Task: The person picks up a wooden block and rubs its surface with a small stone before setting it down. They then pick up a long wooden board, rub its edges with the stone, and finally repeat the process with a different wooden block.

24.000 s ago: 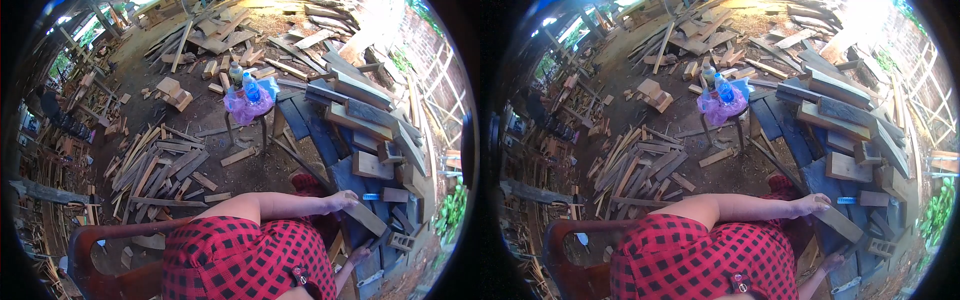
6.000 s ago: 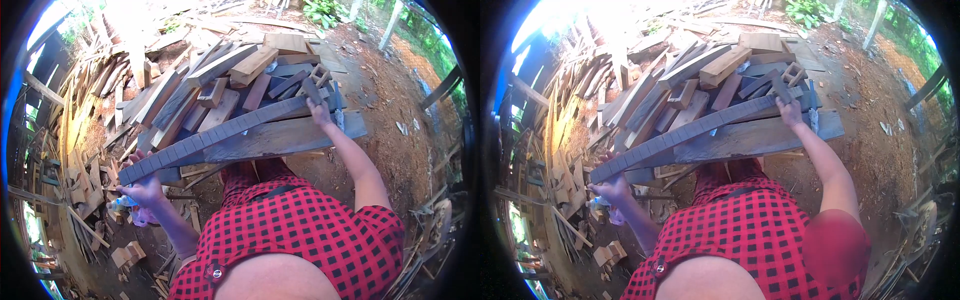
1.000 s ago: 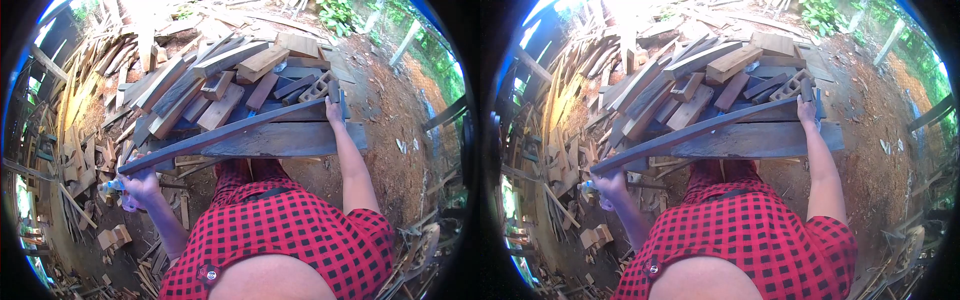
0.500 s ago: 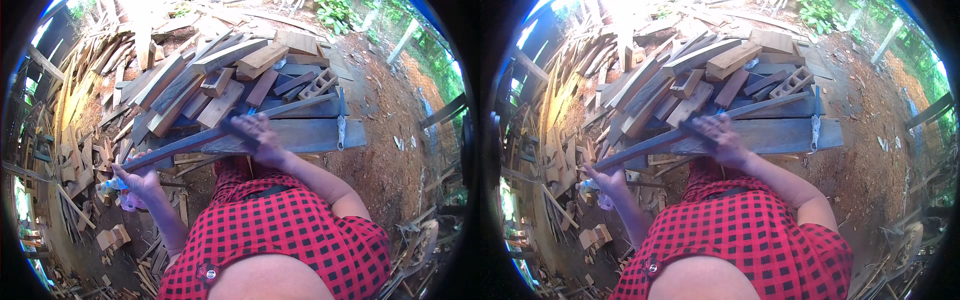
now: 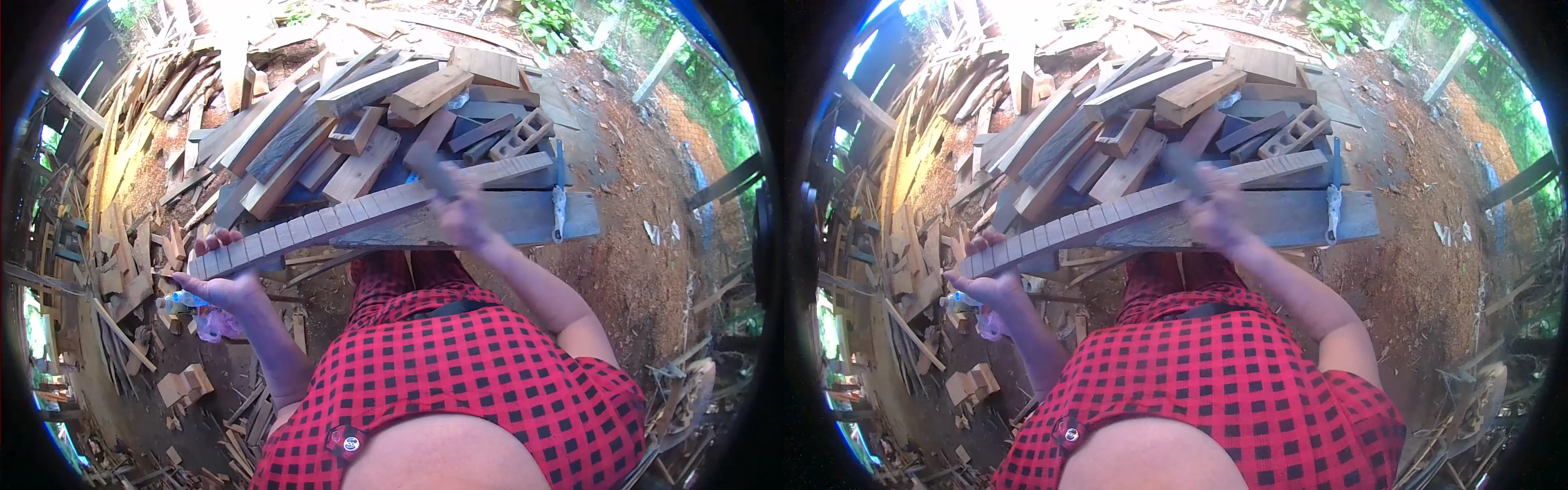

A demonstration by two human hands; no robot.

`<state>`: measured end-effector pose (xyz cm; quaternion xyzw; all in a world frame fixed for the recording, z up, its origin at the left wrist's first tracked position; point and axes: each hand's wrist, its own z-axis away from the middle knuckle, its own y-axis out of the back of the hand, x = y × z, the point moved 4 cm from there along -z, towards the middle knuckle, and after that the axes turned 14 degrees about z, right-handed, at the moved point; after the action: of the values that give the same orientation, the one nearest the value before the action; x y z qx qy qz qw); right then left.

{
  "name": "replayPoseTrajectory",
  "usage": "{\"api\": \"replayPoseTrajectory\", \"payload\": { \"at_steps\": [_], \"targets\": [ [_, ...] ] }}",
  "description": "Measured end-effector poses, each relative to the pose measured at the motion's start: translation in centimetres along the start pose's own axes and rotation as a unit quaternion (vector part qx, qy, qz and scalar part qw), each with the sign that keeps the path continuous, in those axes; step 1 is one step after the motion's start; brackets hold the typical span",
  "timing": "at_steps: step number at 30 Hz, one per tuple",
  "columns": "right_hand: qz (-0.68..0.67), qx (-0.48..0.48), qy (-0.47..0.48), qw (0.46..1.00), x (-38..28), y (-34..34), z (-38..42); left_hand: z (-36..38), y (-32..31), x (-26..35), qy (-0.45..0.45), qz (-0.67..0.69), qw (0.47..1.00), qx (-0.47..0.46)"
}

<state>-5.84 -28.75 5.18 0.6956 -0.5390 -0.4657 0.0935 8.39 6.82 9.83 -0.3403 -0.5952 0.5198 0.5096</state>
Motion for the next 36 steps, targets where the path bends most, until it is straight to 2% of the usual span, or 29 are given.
{"api": "replayPoseTrajectory", "payload": {
  "at_steps": [1, 2, 4, 6, 8, 9, 10, 11, 12, 14, 16, 17, 18, 19, 20, 21, 22, 23, 25, 26, 28, 29, 30, 32, 33, 34, 36],
  "targets": [
    [-0.025, -0.008, 0.138, 0.990, -4.4, -1.2, -0.5, 0.3, -0.1, 0.0, -0.017, -0.004, 0.999, 0.041],
    [-0.077, -0.061, 0.186, 0.978, -7.9, -2.9, -1.2, 0.3, 0.0, 0.3, -0.016, -0.006, 0.999, 0.039],
    [-0.104, -0.168, 0.221, 0.955, -15.1, -5.1, -1.7, 0.2, 0.3, 0.5, 0.013, -0.015, 1.000, -0.008],
    [-0.123, -0.184, 0.274, 0.936, -20.4, -6.7, -1.2, 0.4, 0.8, 1.1, 0.032, -0.001, 0.999, -0.017],
    [-0.151, -0.188, 0.356, 0.903, -23.1, -8.9, -0.6, 0.8, 0.6, 0.9, 0.103, 0.017, 0.977, -0.184],
    [-0.145, -0.184, 0.348, 0.908, -22.8, -8.9, -0.6, 2.6, -1.0, 0.4, 0.042, -0.029, 0.995, -0.088],
    [-0.132, -0.161, 0.384, 0.899, -22.7, -8.8, -0.4, 1.7, -0.2, 0.8, 0.094, -0.001, 0.981, -0.171],
    [-0.118, -0.140, 0.420, 0.889, -22.4, -8.6, -0.2, 1.3, 0.1, 1.0, 0.089, 0.006, 0.989, -0.121],
    [-0.113, -0.139, 0.415, 0.892, -21.3, -7.9, -0.3, 1.0, 0.5, 1.1, 0.082, 0.012, 0.994, -0.071],
    [-0.090, -0.172, 0.299, 0.934, -16.5, -5.2, -0.9, -0.5, 1.6, 1.5, 0.098, 0.026, 0.992, -0.076],
    [-0.089, -0.127, 0.218, 0.964, -8.7, -3.5, -1.2, -0.1, 1.2, 1.4, 0.090, 0.020, 0.994, -0.067],
    [-0.046, -0.073, 0.221, 0.972, -5.0, -1.6, -1.6, 0.0, 1.3, 1.5, 0.080, 0.005, 0.996, -0.033],
    [-0.062, -0.087, 0.144, 0.984, -0.2, -0.2, -2.0, 0.0, 1.5, 1.6, 0.070, -0.009, 0.998, 0.000],
    [-0.014, -0.024, 0.094, 0.995, 5.5, 0.6, -1.3, -0.3, 1.9, 1.8, 0.071, -0.034, 0.997, 0.020],
    [-0.194, 0.006, -0.086, 0.977, 9.8, 2.2, -0.9, -0.6, 2.2, 2.0, 0.071, -0.033, 0.997, 0.019],
    [-0.061, 0.007, -0.104, 0.993, 12.1, 5.4, -1.0, -0.8, 2.4, 2.0, 0.091, -0.037, 0.995, 0.006],
    [0.130, -0.020, -0.115, 0.985, 18.5, 6.3, -0.5, -0.9, 2.3, 1.9, 0.112, -0.041, 0.993, -0.006],
    [0.294, -0.071, -0.228, 0.926, 25.4, 6.5, 0.4, -0.4, 1.6, 1.6, 0.112, -0.043, 0.993, -0.007],
    [0.332, -0.055, -0.342, 0.878, 30.8, 8.7, 1.3, 0.7, 0.0, 1.3, 0.063, -0.099, 0.993, 0.031],
    [0.329, -0.055, -0.341, 0.879, 31.8, 8.7, 1.2, 0.0, 0.4, 1.8, 0.060, -0.099, 0.993, 0.029],
    [0.271, 0.000, -0.396, 0.878, 32.9, 8.6, 1.4, -2.7, 2.1, 3.3, 0.125, -0.071, 0.990, 0.003],
    [0.259, 0.018, -0.424, 0.868, 31.7, 8.5, 1.5, -3.1, 2.3, 3.6, 0.193, -0.020, 0.981, -0.022],
    [0.257, 0.018, -0.425, 0.868, 31.2, 7.9, 1.7, -2.7, 1.5, 3.0, 0.192, -0.022, 0.981, -0.023],
    [0.305, 0.085, -0.401, 0.860, 30.1, 7.6, 2.4, -1.4, 0.2, 1.9, 0.064, -0.049, 0.989, 0.122],
    [0.312, 0.157, -0.338, 0.874, 28.8, 7.5, 2.8, -1.1, 0.0, 1.6, 0.065, -0.029, 0.990, 0.122],
    [0.312, 0.158, -0.339, 0.873, 28.2, 7.3, 3.1, -1.8, 0.4, 1.9, 0.067, -0.029, 0.990, 0.122],
    [0.346, 0.261, -0.191, 0.881, 25.3, 7.4, 3.2, -4.3, 2.4, 2.8, 0.035, 0.058, 0.992, 0.106]
  ]
}}
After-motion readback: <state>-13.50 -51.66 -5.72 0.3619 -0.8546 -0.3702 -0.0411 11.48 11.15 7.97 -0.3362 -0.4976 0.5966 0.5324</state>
